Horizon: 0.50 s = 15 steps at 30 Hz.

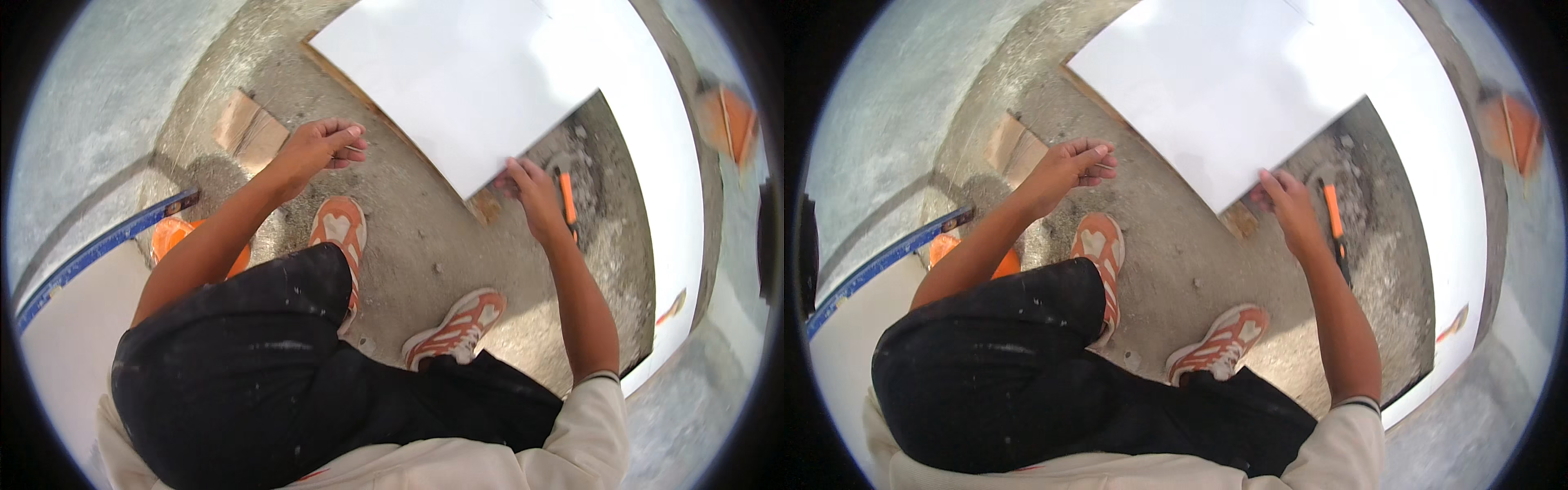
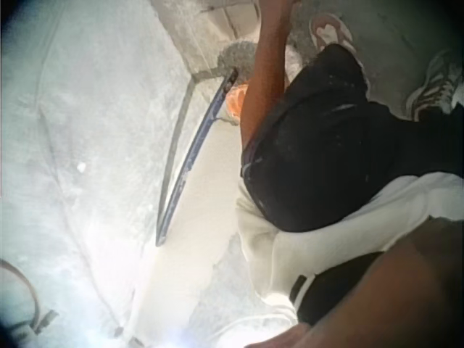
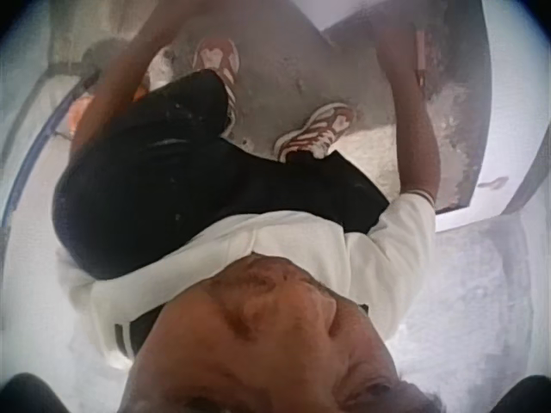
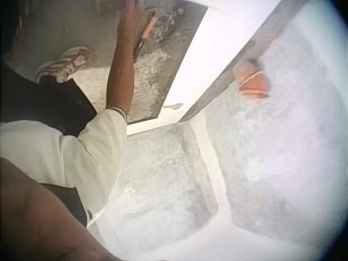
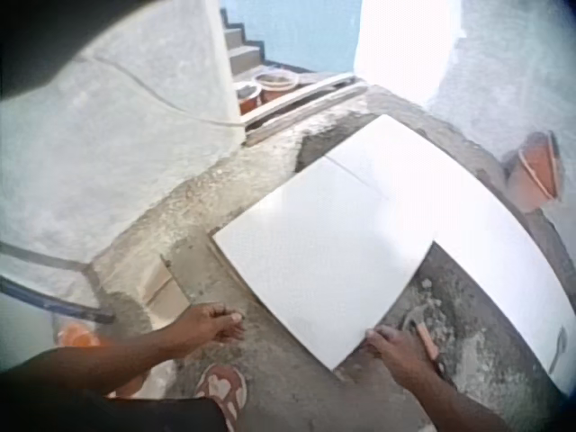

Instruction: The person installs white floor tiles by positioning them on a prepared surface, using a hammer to tap them into place, and adjusting alignment with a string line. The person also uses a trowel to spread mortar and a brush to clean the tiles.

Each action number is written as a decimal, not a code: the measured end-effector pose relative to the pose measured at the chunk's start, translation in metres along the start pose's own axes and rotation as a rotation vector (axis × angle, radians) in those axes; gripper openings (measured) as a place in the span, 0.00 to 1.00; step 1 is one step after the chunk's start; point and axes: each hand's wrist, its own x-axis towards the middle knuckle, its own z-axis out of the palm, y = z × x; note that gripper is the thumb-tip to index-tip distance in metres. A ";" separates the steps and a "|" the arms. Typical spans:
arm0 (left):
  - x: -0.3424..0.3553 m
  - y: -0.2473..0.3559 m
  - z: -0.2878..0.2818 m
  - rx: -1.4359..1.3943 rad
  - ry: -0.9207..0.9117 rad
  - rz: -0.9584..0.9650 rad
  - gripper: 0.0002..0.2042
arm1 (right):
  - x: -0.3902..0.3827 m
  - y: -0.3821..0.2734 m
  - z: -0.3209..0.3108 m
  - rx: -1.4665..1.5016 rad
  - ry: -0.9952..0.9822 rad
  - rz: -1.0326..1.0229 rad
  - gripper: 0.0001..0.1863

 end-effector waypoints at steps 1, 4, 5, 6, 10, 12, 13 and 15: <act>0.004 0.001 0.007 -0.028 -0.033 0.018 0.21 | -0.001 -0.002 0.003 0.015 0.000 -0.006 0.20; 0.012 -0.003 0.025 -0.122 -0.046 0.002 0.22 | -0.003 -0.001 0.015 0.013 0.002 0.003 0.20; 0.017 -0.003 0.029 -0.167 -0.047 0.004 0.22 | -0.002 0.001 0.019 0.001 0.007 0.014 0.21; 0.021 -0.004 0.033 -0.212 -0.047 0.003 0.22 | -0.002 0.003 0.022 0.040 0.002 0.006 0.22; 0.033 -0.005 0.038 -0.366 -0.075 -0.013 0.27 | -0.002 0.014 0.029 0.130 -0.019 -0.063 0.25; 0.034 -0.006 0.040 -0.430 -0.066 -0.035 0.27 | -0.007 0.018 0.030 0.098 -0.047 -0.111 0.27; 0.034 -0.006 0.041 -0.436 -0.070 -0.026 0.26 | -0.009 0.020 0.031 0.056 -0.065 -0.128 0.27; 0.033 -0.006 0.044 -0.444 -0.068 -0.031 0.25 | -0.015 0.021 0.034 -0.002 -0.098 -0.108 0.28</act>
